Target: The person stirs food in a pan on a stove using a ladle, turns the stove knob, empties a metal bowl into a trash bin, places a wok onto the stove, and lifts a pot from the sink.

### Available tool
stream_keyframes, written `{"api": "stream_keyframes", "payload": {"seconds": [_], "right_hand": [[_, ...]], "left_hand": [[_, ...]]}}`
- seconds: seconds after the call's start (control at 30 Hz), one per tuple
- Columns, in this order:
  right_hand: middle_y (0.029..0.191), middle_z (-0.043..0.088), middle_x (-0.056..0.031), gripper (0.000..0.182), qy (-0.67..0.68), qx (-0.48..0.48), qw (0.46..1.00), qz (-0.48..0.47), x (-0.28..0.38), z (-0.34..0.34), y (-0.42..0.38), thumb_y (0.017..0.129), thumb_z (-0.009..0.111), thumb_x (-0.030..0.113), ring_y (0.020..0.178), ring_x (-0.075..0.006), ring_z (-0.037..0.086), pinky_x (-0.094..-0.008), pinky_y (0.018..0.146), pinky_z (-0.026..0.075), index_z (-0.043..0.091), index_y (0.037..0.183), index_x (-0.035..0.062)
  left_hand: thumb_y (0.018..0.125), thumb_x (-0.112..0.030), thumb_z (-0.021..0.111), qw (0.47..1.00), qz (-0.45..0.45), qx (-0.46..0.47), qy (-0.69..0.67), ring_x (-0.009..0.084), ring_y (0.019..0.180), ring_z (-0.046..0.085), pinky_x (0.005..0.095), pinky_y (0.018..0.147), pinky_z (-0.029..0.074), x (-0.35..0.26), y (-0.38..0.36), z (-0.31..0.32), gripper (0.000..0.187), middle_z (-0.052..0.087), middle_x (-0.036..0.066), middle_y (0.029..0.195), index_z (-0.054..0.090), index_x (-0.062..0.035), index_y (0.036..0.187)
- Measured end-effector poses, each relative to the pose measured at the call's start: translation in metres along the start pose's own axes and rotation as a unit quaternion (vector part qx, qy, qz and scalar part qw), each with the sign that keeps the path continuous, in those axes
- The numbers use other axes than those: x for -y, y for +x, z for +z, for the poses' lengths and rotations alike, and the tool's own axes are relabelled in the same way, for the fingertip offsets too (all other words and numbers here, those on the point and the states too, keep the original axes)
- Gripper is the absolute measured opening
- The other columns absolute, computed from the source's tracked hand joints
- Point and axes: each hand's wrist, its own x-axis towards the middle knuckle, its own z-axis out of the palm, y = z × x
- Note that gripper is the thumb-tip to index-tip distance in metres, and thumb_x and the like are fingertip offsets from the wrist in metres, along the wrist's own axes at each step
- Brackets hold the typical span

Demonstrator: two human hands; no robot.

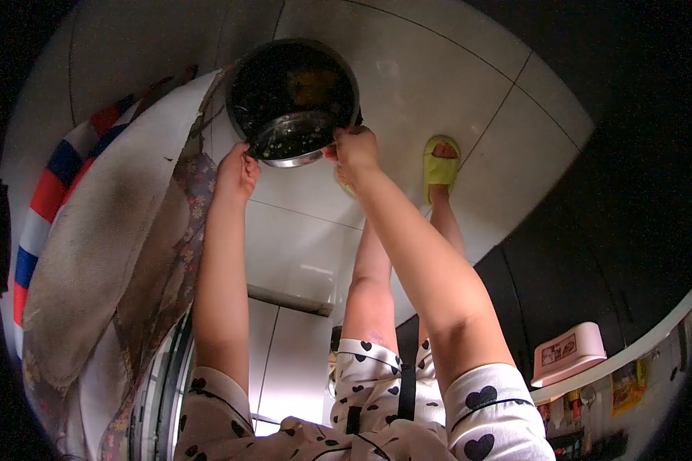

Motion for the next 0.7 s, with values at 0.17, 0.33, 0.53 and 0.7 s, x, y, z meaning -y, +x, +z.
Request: {"api": "stream_keyframes", "payload": {"seconds": [0.17,0.33,0.53,0.7], "right_hand": [[0.073,0.058,-0.0138,0.016,0.023,-0.008,0.999,-0.028,0.008,0.001,-0.018,0.085,0.051,0.005,0.05,-0.0183,0.058,-0.0292,0.047,0.051,0.048,0.095,-0.0061],[0.074,0.056,-0.0127,0.018,0.009,-0.041,0.996,-0.078,-0.002,0.006,-0.029,0.082,0.053,0.005,0.05,-0.0186,0.056,-0.0304,0.048,0.051,0.048,0.093,-0.0073],[0.075,0.055,-0.0129,0.018,-0.036,-0.045,0.997,-0.056,-0.011,0.001,-0.02,0.08,0.054,0.005,0.05,-0.0196,0.056,-0.0311,0.046,0.05,0.048,0.092,-0.0072],[0.077,0.054,-0.0138,0.018,-0.026,-0.034,0.997,-0.065,-0.005,0.0,-0.019,0.08,0.053,0.004,0.051,-0.0195,0.056,-0.0312,0.044,0.05,0.047,0.094,-0.0064]], "left_hand": [[0.083,-0.013,0.058,0.998,0.036,-0.005,-0.042,0.0095,0.042,0.037,0.0231,0.039,0.029,-0.009,-0.017,0.013,0.017,0.042,0.0,0.057,0.047,-0.0099,0.071],[0.084,-0.013,0.057,0.999,0.003,-0.017,-0.041,0.0076,0.041,0.034,0.0211,0.038,0.029,0.003,-0.011,0.011,0.017,0.04,-0.002,0.057,0.047,-0.011,0.07],[0.085,-0.012,0.053,0.997,0.04,0.009,-0.071,0.0064,0.042,0.032,0.0203,0.038,0.027,0.02,-0.019,0.005,0.015,0.041,-0.004,0.058,0.047,-0.0125,0.071],[0.084,-0.013,0.053,0.997,0.019,-0.006,-0.074,0.0062,0.044,0.033,0.0198,0.039,0.026,0.017,-0.018,0.009,0.013,0.041,-0.004,0.059,0.048,-0.0132,0.072]]}}
